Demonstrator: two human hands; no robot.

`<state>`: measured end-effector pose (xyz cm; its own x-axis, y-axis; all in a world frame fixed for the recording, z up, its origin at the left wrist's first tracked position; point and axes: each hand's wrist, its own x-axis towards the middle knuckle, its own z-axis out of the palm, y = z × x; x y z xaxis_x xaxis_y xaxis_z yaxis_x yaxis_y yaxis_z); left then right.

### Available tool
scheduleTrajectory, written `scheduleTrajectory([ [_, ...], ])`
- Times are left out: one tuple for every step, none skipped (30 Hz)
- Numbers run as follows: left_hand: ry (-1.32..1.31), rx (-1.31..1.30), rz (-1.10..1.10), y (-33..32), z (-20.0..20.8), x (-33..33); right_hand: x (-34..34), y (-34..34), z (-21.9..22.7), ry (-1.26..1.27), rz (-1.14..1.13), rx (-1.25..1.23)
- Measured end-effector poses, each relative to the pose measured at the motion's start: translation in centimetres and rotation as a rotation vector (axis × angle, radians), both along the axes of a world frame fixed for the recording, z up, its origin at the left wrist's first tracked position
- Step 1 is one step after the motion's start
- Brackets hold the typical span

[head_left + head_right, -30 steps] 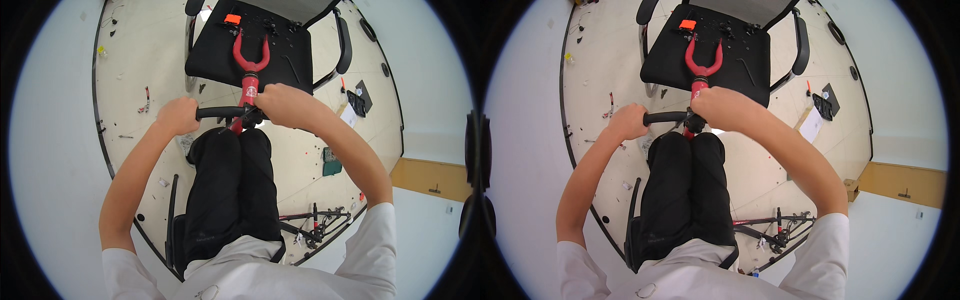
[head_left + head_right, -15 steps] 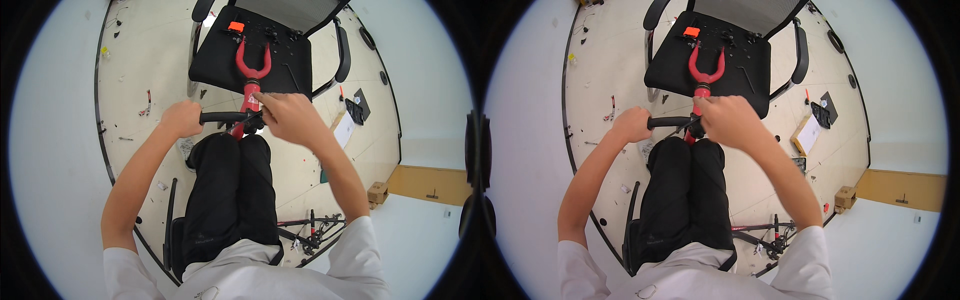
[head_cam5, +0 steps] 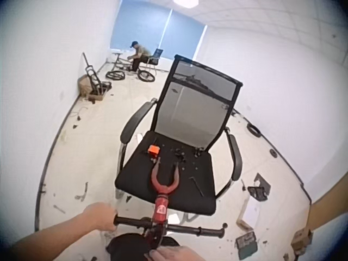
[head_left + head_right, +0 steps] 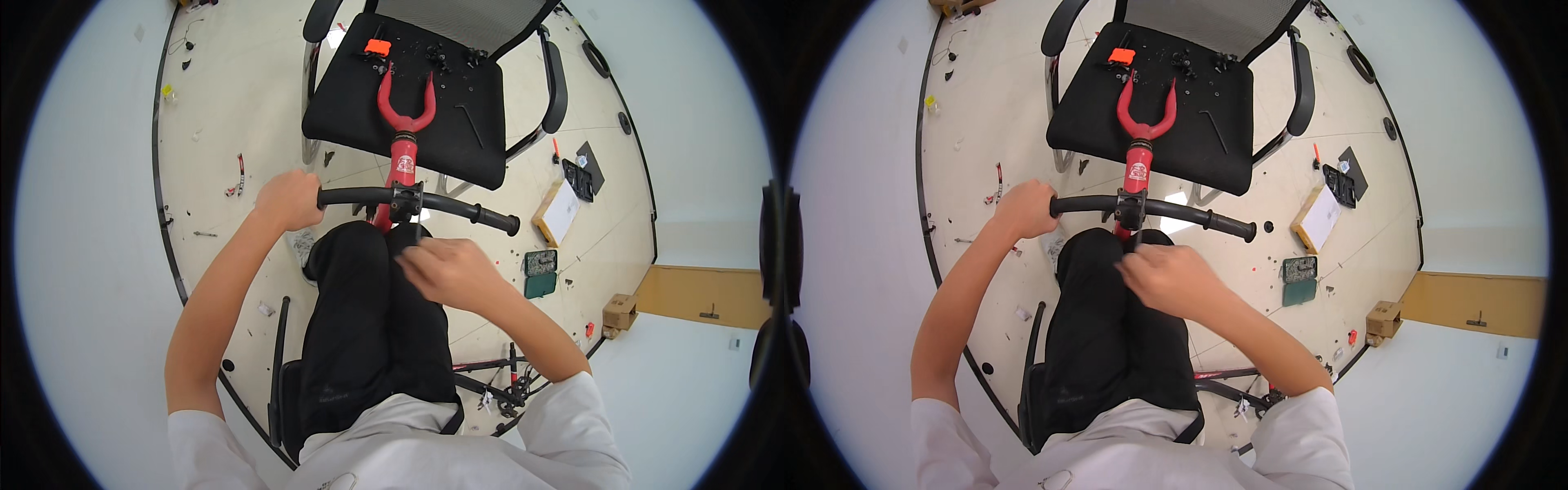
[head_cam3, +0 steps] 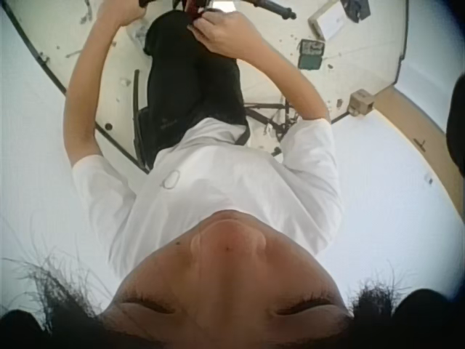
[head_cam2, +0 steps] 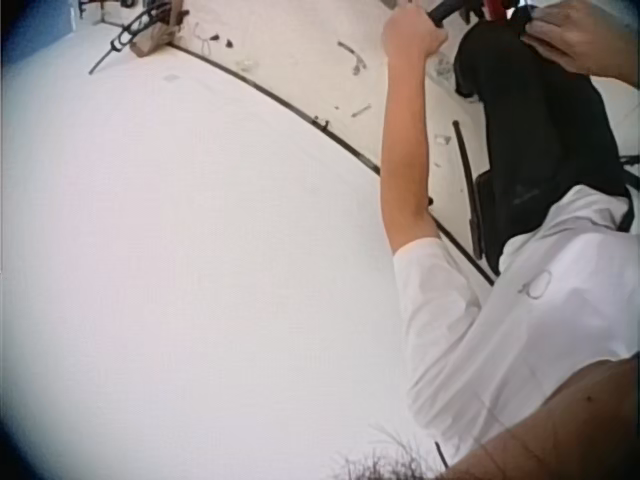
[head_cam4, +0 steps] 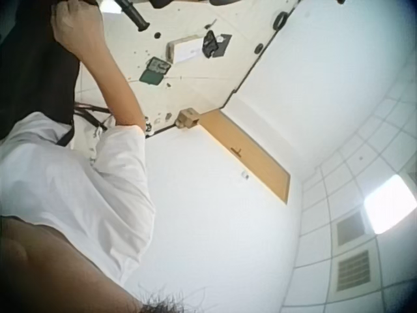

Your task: The person assembles a bicycle handlebar by attaching black grips to a red stem and tightening bolts with an Allen key. The person adjusts the handlebar position and secures the components while seated.

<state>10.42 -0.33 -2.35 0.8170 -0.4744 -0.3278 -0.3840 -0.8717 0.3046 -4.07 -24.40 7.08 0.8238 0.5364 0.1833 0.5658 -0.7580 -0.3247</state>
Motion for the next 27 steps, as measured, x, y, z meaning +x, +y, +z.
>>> scheduleTrajectory([
  [0.008,0.004,0.001,0.1,0.1,0.0,-0.7,-1.7,-0.2,0.051,-0.047,0.047],
  [0.015,0.013,0.001,0.2,0.2,0.0,-1.2,-3.5,-0.2,0.128,-0.088,0.135],
  [0.023,0.004,-0.001,0.2,0.1,0.0,-1.6,-4.9,0.6,0.221,-0.182,0.203],
  [0.028,-0.004,-0.005,0.1,-0.1,0.0,-1.8,-6.7,0.3,0.376,-0.352,0.303],
  [0.033,-0.008,-0.005,0.2,-0.1,-0.1,-1.0,-8.3,0.4,0.427,-0.379,0.393],
  [0.044,-0.002,-0.006,-0.2,0.1,-0.1,-0.2,-9.6,0.4,0.463,-0.469,0.455],
  [0.054,0.005,-0.005,-0.4,0.4,-0.1,0.8,-10.4,0.4,0.483,-0.578,0.563],
  [0.061,0.018,0.005,-0.3,0.7,-0.1,2.3,-10.9,0.3,0.525,-0.598,0.623],
  [0.048,0.008,0.000,-0.4,0.6,-0.1,3.8,-12.0,-0.3,0.551,-0.578,0.641],
  [0.035,-0.003,-0.004,-0.4,0.5,-0.3,5.2,-12.7,-0.8,0.533,-0.544,0.654],
  [0.023,-0.010,-0.002,-0.4,0.3,-0.3,6.7,-12.6,-1.0,0.524,-0.524,0.653],
  [0.041,0.007,0.004,-0.3,0.4,-0.2,8.1,-11.8,-0.8,0.551,-0.543,0.678],
  [0.058,0.024,0.009,-0.2,0.5,-0.1,9.3,-10.7,-0.6,0.578,-0.562,0.702],
  [0.078,0.036,0.009,-0.4,0.5,0.0,10.5,-10.1,-1.1,0.594,-0.581,0.734],
  [0.066,0.032,0.005,-0.4,0.6,-0.1,11.5,-9.0,-1.4,0.613,-0.598,0.767],
  [0.054,0.028,-0.001,-0.5,0.7,-0.1,12.4,-7.8,-1.6,0.616,-0.615,0.777],
  [0.044,0.025,-0.006,-0.4,0.7,-0.2,13.3,-6.7,-1.8,0.608,-0.582,0.749],
  [0.035,0.024,-0.006,-0.3,0.6,-0.2,14.0,-5.6,-2.0,0.601,-0.549,0.722],
  [0.026,0.022,-0.008,-0.2,0.4,-0.3,14.4,-4.4,-2.3,0.594,-0.517,0.695],
  [0.018,0.019,-0.010,-0.1,0.2,-0.3,14.6,-3.2,-2.5,0.575,-0.482,0.678],
  [0.009,0.016,-0.011,0.0,0.1,-0.4,14.7,-2.0,-2.5,0.557,-0.447,0.662],
  [0.001,0.014,-0.012,0.0,0.0,-0.4,14.5,-1.1,-2.3,0.647,-0.468,0.746],
  [-0.009,0.011,-0.013,0.1,0.0,-0.4,14.4,-0.4,-2.0,0.664,-0.465,0.693],
  [-0.006,0.014,-0.018,0.1,0.0,-0.4,14.4,-0.1,-1.7,0.672,-0.472,0.641],
  [-0.002,0.018,-0.023,0.1,0.0,-0.3,14.5,0.2,-1.6,0.679,-0.478,0.588],
  [-0.001,0.017,-0.029,0.0,0.0,-0.3,14.5,0.3,-1.8,0.636,-0.492,0.575],
  [-0.006,0.015,-0.024,0.0,0.0,-0.3,14.5,0.3,-2.2,0.594,-0.506,0.563],
])
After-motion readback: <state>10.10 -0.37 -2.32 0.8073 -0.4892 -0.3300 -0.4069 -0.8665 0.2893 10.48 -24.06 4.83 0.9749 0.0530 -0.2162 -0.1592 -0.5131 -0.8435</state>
